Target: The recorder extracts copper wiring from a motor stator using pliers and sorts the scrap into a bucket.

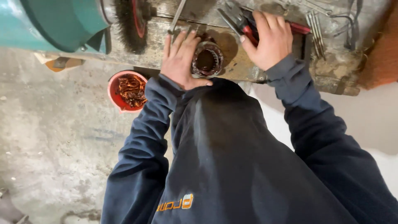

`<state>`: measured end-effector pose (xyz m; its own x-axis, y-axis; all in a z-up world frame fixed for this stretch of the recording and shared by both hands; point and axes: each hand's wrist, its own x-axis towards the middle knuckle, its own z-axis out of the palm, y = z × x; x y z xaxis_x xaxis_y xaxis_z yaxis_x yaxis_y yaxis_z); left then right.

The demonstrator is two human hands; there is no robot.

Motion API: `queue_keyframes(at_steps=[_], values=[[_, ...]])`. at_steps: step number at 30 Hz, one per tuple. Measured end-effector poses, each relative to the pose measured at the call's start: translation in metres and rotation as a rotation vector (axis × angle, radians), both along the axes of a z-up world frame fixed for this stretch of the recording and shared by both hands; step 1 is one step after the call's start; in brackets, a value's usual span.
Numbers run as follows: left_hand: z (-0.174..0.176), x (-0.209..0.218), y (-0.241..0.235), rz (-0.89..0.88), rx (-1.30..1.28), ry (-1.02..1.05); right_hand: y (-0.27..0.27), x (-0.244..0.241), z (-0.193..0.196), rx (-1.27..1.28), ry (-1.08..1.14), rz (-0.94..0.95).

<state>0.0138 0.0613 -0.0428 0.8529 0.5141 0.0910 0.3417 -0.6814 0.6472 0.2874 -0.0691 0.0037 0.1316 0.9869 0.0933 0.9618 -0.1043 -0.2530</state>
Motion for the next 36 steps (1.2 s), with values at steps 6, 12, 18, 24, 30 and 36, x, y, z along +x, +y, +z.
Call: queue_keyframes(at_steps=[6,12,18,24,30,36], values=[[-0.009,0.005,0.003,-0.047,0.0,0.105,0.03,-0.088,0.012,0.195,0.165,0.256],[-0.024,0.005,0.0,-0.033,0.078,0.096,0.039,-0.11,-0.008,0.23,0.137,0.303],[-0.035,0.004,-0.01,0.059,0.167,0.093,0.035,-0.116,-0.007,0.253,0.111,0.225],[-0.038,0.004,-0.007,0.032,0.191,0.026,0.04,-0.112,-0.013,0.319,0.056,0.259],[-0.042,0.005,-0.009,0.064,0.228,-0.072,0.044,-0.111,-0.012,0.284,0.004,0.269],[-0.047,0.005,-0.002,0.03,0.263,-0.19,0.049,-0.111,-0.012,0.312,-0.022,0.24]])
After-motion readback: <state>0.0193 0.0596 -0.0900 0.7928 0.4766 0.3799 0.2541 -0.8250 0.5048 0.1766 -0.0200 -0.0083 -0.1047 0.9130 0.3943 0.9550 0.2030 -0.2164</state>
